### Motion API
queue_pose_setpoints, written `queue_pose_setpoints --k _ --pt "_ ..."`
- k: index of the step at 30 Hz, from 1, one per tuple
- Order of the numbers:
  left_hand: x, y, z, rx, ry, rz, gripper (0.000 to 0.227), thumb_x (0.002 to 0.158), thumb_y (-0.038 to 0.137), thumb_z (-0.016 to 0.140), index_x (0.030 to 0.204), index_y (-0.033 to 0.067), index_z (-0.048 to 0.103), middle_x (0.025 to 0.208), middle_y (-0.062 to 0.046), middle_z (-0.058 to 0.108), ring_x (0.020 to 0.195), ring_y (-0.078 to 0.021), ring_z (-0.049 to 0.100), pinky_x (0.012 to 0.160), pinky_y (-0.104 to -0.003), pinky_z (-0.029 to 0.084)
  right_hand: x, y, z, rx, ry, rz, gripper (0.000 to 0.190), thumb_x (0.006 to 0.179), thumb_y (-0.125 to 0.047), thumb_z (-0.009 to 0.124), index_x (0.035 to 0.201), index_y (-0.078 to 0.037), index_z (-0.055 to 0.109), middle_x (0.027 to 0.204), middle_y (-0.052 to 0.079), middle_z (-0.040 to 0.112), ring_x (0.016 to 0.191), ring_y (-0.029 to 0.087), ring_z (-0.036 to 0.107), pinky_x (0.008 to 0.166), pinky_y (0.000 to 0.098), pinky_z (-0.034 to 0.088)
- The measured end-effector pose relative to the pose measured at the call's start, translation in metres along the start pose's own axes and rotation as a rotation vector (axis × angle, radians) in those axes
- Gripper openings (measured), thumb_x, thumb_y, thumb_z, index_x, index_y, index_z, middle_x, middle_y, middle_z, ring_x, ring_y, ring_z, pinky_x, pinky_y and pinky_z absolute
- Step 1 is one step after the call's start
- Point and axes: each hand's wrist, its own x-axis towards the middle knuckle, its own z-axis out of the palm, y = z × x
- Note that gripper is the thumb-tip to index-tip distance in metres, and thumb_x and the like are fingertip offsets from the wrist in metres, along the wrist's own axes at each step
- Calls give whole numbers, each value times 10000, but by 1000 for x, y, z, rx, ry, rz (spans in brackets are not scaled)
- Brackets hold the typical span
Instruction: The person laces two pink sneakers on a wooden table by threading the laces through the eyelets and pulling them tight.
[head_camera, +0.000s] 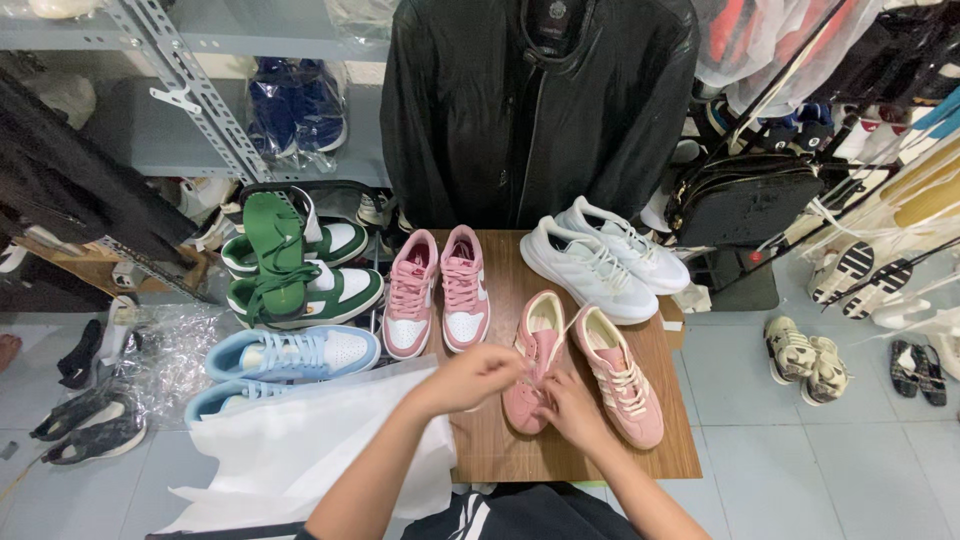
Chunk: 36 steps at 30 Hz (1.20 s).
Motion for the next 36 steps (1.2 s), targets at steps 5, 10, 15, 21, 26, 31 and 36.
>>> queue_pose_setpoints --k 5,10,15,21,26,31,36 --pt "-38 70 -63 28 211 0 354 1055 224 598 767 19 576 653 82 446 591 -34 369 508 -252 306 -3 -3 -1 69 71 -57 209 740 -164 812 913 -81 728 1098 64 627 1034 335 537 885 419 470" --pt "-47 117 -81 310 267 -158 396 1024 247 615 703 21 559 581 68 393 545 -39 310 470 -272 269 3 -9 -19 39 -50 83 142 874 -209 753 864 -69 732 967 92 644 986 299 556 888 382 469" --pt "-57 115 -95 420 397 -228 247 971 228 643 849 29 725 595 47 465 569 -36 359 492 -258 306 0 -22 -70 616 -194 54 184 945 -189 675 849 -36 706 915 54 720 933 159 680 887 316 508" --pt "-55 83 -103 327 418 -254 202 956 199 680 920 20 765 704 16 568 606 -63 424 528 -261 356 -12 -39 -119 936 -211 66 155 976 -129 651 889 -2 677 896 26 624 852 121 597 782 305 485" --pt "-47 67 -91 437 306 -42 154 907 199 716 976 83 788 844 30 631 716 -108 556 605 -260 439 -19 -36 -143 1045 -186 -94 196 1012 -136 626 890 10 674 859 63 645 814 141 605 746 306 502" --pt "-36 48 -74 744 326 93 139 859 239 777 951 143 817 803 5 691 758 -168 632 635 -302 497 -21 -36 -156 1173 -63 -107 213 991 -173 637 927 29 661 931 91 680 780 112 544 688 269 441" --pt "-20 10 -54 1038 485 315 191 862 201 761 1039 139 793 849 -25 753 755 -213 699 636 -353 529 -24 -45 -160 1228 -61 -4 207 951 -150 636 996 43 694 863 117 683 719 156 551 627 306 453"
